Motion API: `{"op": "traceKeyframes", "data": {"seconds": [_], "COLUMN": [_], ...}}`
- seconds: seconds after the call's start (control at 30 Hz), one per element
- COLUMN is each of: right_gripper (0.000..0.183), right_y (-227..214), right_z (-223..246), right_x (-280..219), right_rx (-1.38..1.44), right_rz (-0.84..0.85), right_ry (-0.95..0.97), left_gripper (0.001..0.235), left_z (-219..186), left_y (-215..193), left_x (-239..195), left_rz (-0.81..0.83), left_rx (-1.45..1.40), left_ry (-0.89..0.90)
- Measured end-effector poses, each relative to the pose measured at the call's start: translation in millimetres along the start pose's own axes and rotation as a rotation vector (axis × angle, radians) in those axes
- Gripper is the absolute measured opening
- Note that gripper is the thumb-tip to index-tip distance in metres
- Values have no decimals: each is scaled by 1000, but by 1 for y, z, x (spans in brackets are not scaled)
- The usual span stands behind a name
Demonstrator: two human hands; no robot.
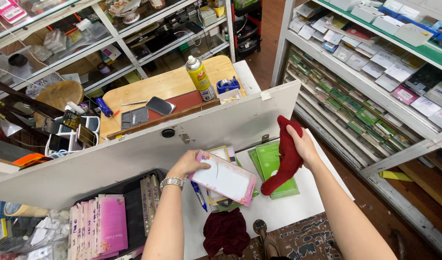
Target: The person wipes several small rectangular packages with a red cloth, then uses a blue marker to write on the packages and places them into a black tray. The person handles the packages one at a time and organizes them on the counter.
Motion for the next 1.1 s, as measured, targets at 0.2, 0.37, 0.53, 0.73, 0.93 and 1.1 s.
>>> {"op": "traceKeyframes", "data": {"seconds": [0.2, 0.37, 0.53, 0.73, 0.93, 1.1], "right_gripper": [57, 71, 82, 104, 75, 58], "right_y": [-29, -42, -45, -47, -48, -46], "right_z": [-3, -47, -115, -155, -106, -34], "right_x": [0, 29, 50, 46, 27, 26], "right_rx": [-353, -634, -405, -510, -140, 68], "right_rz": [119, 100, 92, 177, 199, 236], "right_ry": [133, 48, 112, 224, 286, 336], "left_gripper": [61, 40, 59, 71, 72, 42], "left_z": [-46, -82, -90, -53, -79, -110], "left_y": [53, 141, 269, 337, 308, 257], "left_x": [-20, -21, 11, 26, 12, 8], "left_rz": [-761, -628, -331, -356, -552, -295], "left_rx": [422, 57, -238, -358, -228, -928], "left_ry": [194, 354, 179, -454, -363, -354]}}
Point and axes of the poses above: each hand's wrist, its own x-axis towards the middle knuckle, its own y-axis out of the palm, z = x × y, the point moved 2 cm from there along x, towards the middle knuckle, and after that the axes turned 14 degrees about -z, right-handed, at the moved point
